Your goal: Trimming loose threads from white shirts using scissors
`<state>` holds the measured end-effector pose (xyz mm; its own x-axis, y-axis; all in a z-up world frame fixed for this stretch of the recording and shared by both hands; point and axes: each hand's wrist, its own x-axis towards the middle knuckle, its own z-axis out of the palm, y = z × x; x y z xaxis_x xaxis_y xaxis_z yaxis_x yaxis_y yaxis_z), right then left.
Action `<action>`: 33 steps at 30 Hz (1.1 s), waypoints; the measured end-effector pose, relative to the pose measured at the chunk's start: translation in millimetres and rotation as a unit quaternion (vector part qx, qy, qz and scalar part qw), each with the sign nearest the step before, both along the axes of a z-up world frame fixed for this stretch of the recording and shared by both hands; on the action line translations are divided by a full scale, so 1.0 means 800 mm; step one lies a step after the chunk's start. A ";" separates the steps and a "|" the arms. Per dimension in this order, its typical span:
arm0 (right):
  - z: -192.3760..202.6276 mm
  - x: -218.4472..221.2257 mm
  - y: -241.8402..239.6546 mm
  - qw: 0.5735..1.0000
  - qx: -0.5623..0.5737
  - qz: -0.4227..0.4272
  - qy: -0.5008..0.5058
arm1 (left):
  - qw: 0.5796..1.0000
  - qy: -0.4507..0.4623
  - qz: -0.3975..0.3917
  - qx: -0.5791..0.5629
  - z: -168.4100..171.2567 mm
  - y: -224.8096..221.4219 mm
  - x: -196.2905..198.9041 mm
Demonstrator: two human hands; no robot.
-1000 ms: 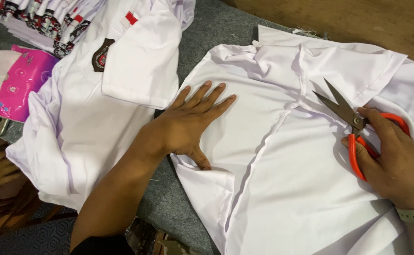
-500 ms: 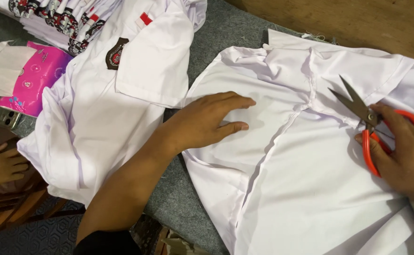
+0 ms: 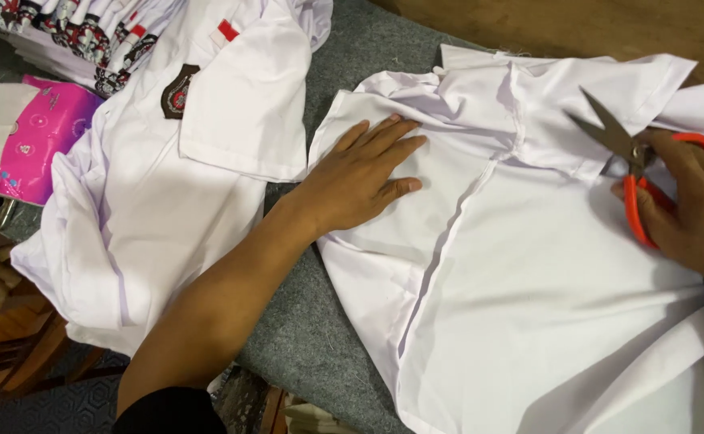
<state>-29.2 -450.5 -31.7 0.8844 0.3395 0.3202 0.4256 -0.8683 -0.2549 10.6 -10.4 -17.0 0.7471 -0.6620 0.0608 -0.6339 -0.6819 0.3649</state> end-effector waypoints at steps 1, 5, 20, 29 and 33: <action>0.013 -0.016 0.010 1.000 -0.001 0.000 -0.003 | 1.000 -0.003 0.000 -0.001 0.009 0.000 -0.005; 0.053 -0.085 0.063 0.989 0.106 -0.047 0.089 | 0.993 0.093 -0.059 0.033 0.066 -0.001 -0.038; 0.026 -0.151 0.080 0.992 -0.005 0.037 0.120 | 0.934 0.229 -0.057 0.269 0.066 0.074 -0.086; 0.034 -0.154 0.081 0.994 -0.008 0.057 0.090 | 0.973 0.180 -0.053 0.135 0.076 0.032 -0.110; 0.053 -0.188 0.140 0.992 0.025 0.061 0.103 | 0.998 0.056 0.008 0.029 0.034 -0.004 -0.142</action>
<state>-179.4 -338.3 10.6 0.8858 0.4368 0.1566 0.4618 -0.7971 -0.3891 -103.0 -13.9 10.2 0.7579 -0.6494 -0.0617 -0.5799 -0.7140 0.3922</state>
